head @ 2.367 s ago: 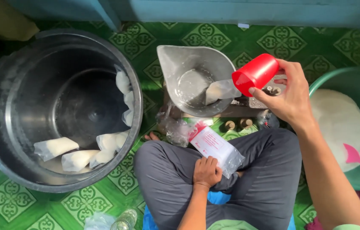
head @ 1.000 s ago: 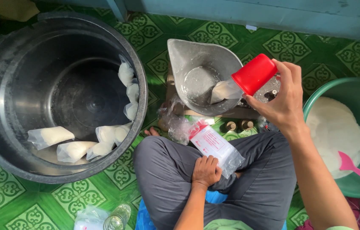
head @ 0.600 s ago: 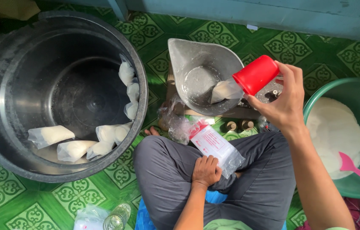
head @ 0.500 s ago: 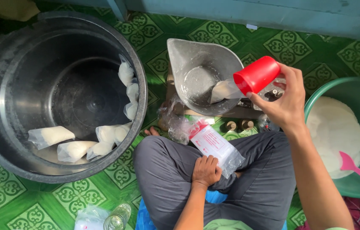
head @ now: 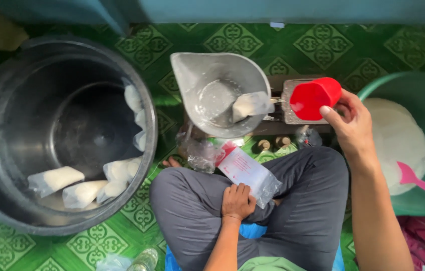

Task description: Packaging powdered food into small plastic bags using a scoop and a funnel.

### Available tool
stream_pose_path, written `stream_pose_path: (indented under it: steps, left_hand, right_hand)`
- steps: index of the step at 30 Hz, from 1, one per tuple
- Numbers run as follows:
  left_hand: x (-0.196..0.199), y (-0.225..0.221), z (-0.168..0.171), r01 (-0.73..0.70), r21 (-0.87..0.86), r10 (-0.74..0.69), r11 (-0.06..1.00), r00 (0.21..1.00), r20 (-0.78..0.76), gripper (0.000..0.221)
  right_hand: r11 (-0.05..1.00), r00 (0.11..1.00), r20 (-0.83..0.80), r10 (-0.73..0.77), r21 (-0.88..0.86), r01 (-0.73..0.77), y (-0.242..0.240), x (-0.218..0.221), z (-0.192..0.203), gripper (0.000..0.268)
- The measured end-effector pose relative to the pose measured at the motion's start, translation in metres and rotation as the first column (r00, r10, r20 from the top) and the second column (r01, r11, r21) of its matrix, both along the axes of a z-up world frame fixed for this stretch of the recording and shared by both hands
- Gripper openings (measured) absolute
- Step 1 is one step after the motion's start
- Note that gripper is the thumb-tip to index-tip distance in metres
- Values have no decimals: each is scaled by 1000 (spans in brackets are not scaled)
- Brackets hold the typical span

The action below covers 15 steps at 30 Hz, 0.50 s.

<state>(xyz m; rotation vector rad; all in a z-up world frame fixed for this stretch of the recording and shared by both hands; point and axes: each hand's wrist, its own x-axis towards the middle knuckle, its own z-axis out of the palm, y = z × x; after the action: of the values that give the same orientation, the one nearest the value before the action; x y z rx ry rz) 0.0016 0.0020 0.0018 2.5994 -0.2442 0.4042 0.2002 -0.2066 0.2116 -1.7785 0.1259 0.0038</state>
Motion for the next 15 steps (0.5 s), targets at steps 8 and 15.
stream_pose_path:
  steps: [8, 15]
  left_hand:
    - [-1, -3, -7, 26, 85, -23, 996, 999, -43, 17]
    - [1, -4, -1, 41, 198, -33, 979, 999, -43, 14]
  right_hand:
    - [963, 964, 0, -266, -32, 266, -106, -55, -36, 51]
    - [667, 815, 257, -519, -474, 575, -208, -114, -140, 59]
